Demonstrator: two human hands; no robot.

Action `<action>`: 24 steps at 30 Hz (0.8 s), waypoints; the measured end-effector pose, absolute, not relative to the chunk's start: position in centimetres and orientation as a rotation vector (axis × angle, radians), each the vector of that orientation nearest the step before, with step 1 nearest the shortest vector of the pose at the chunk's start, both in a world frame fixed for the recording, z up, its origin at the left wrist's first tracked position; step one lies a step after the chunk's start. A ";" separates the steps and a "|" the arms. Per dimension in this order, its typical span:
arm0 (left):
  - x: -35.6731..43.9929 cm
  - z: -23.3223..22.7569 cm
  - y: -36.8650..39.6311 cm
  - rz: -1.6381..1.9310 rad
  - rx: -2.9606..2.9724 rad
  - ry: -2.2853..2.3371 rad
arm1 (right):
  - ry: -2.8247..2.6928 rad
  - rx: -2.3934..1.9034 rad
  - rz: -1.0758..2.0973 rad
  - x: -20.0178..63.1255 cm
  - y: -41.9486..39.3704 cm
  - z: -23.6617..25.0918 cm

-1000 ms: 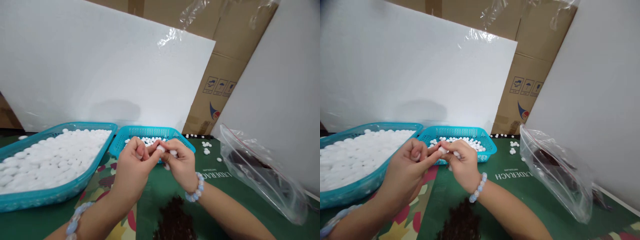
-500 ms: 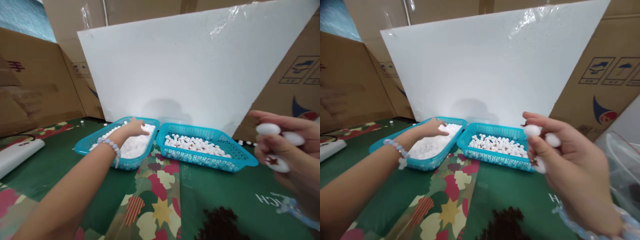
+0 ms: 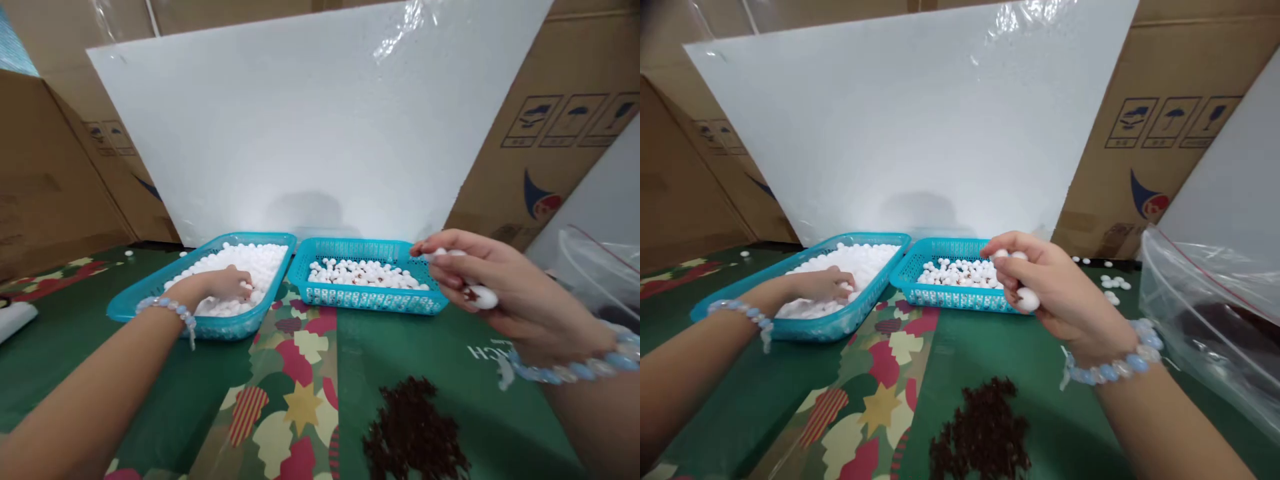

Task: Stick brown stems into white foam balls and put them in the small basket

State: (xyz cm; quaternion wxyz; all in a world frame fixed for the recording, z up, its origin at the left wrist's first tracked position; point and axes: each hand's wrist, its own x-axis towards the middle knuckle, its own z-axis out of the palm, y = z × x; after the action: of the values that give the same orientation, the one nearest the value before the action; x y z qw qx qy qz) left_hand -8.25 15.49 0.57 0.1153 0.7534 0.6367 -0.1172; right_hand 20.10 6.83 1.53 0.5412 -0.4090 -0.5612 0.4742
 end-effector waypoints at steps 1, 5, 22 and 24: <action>-8.3 0.6 15.6 -0.312 2.208 1.884 | -1.345 -0.983 1.159 20.2 7.0 1.4; -8.4 0.8 15.7 -0.141 2.197 1.973 | -1.374 -0.995 1.201 20.6 7.1 1.0; -7.9 0.7 17.0 0.673 1.842 2.182 | -2.753 -1.281 0.655 21.0 6.9 -1.5; -8.8 0.6 17.5 0.781 1.868 2.096 | -2.811 -1.270 0.625 20.9 7.1 -2.1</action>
State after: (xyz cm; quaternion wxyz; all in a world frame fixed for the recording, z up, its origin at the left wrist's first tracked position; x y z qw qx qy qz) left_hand -8.77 17.46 0.58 0.1137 0.6368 0.7146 0.2662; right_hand 20.88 7.07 -2.07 -0.0027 -0.4035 -0.8931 0.1986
